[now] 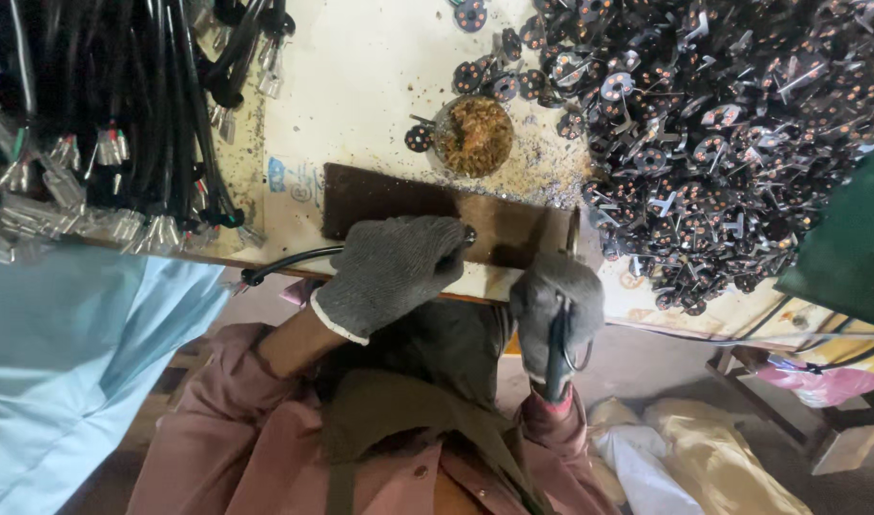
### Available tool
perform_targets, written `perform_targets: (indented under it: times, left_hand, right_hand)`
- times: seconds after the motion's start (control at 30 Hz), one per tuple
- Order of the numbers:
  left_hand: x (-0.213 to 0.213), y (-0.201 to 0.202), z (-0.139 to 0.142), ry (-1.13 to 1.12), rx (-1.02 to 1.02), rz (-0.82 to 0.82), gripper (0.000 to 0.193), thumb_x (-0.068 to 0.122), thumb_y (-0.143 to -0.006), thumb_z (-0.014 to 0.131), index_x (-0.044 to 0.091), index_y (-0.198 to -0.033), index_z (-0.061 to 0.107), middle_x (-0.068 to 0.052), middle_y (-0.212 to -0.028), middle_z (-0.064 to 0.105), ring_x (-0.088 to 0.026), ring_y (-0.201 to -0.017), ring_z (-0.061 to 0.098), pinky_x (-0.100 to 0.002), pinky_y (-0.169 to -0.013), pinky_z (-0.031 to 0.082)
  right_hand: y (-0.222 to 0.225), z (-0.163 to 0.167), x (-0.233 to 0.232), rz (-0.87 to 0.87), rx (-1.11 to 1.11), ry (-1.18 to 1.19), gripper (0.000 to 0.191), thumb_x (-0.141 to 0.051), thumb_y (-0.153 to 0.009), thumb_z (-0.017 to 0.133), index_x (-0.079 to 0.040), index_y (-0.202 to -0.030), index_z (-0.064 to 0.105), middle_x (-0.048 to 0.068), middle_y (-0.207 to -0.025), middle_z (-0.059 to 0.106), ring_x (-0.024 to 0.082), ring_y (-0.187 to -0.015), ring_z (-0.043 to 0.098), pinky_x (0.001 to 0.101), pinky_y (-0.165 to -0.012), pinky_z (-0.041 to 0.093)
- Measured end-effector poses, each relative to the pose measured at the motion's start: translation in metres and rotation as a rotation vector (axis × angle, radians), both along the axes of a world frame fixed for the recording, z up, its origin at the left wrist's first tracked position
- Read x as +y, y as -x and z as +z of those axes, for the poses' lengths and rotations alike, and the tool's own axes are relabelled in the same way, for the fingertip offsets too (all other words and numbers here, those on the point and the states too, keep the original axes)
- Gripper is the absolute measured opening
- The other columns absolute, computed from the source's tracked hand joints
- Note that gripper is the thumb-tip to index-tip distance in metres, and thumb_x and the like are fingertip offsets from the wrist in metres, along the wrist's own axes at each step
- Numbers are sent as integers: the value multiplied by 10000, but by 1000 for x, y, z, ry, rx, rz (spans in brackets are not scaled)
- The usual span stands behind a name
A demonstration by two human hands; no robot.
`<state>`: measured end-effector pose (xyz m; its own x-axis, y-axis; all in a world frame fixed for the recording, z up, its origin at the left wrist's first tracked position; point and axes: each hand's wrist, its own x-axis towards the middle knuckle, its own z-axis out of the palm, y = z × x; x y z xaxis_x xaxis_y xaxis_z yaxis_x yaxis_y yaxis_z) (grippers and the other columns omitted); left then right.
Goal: The person solders wires to plug terminals at a workbench. They hold a wire in one hand and a soldering iron in the other, apply solder to the joint, then set the finished plug aside and pick up the next wire and connector, repeating the process.
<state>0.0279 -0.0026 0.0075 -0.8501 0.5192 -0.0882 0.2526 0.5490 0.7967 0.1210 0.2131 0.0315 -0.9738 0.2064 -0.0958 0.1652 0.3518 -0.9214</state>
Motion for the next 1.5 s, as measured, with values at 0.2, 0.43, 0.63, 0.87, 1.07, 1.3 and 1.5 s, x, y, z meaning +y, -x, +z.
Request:
perform_targets:
  times: [0.2,0.43,0.63,0.87,1.07,1.3,1.5]
  left_hand:
    - [6,1,0,55,-29,-21,190,232,-827,732,153,-994,685,-103,-825,707,-348,-687,688,-492,-576,521]
    - [11,0,0,99,-92,-46,134,233,-860,726,157,-953,665,-106,-760,688,-356,-667,680,-498,-590,523]
    - [13,5,4,53,-72,-27,153,251,-861,712,130,-901,628,-121,-758,675,-364,-653,673,-500,-569,511]
    - [17,6,11,57,-72,31,201,272,-880,730,109,-905,617,-148,-755,664,-396,-683,670,-517,-572,504]
    - [22,-3,5,77,-170,133,184,224,-905,719,96,-904,586,-155,-730,654,-399,-698,674,-531,-608,512]
    - [25,-2,6,30,-91,122,174,193,-906,700,81,-955,576,-171,-766,657,-406,-727,673,-532,-612,514]
    - [16,0,24,59,-291,162,232,267,-975,714,78,-1003,583,-171,-850,694,-406,-795,684,-518,-643,525]
  right_hand:
    - [-3,-11,-11,-5,117,-8,233,-185,-1050,607,-38,-869,595,85,-775,647,220,-635,623,331,-590,496]
    - [-9,-19,-7,-149,266,149,173,-180,-1084,601,-8,-1082,597,135,-928,658,252,-743,622,314,-679,517]
    - [8,-47,-26,-309,44,53,199,-142,-1125,610,-5,-1270,605,144,-1023,677,234,-797,624,254,-721,540]
    - [29,-37,-40,-84,293,-418,385,-53,-950,847,-90,-1193,550,171,-1120,691,275,-894,733,331,-763,592]
    - [-4,-29,-49,89,221,-384,407,-145,-813,871,-63,-1126,624,99,-885,707,263,-734,683,374,-657,526]
    - [-13,-31,-46,-75,99,-183,385,-86,-827,865,-73,-1127,624,89,-985,698,183,-852,693,330,-765,558]
    - [-2,-29,-35,-162,18,92,497,-5,-845,844,-59,-1240,547,80,-1139,682,195,-1047,686,336,-940,566]
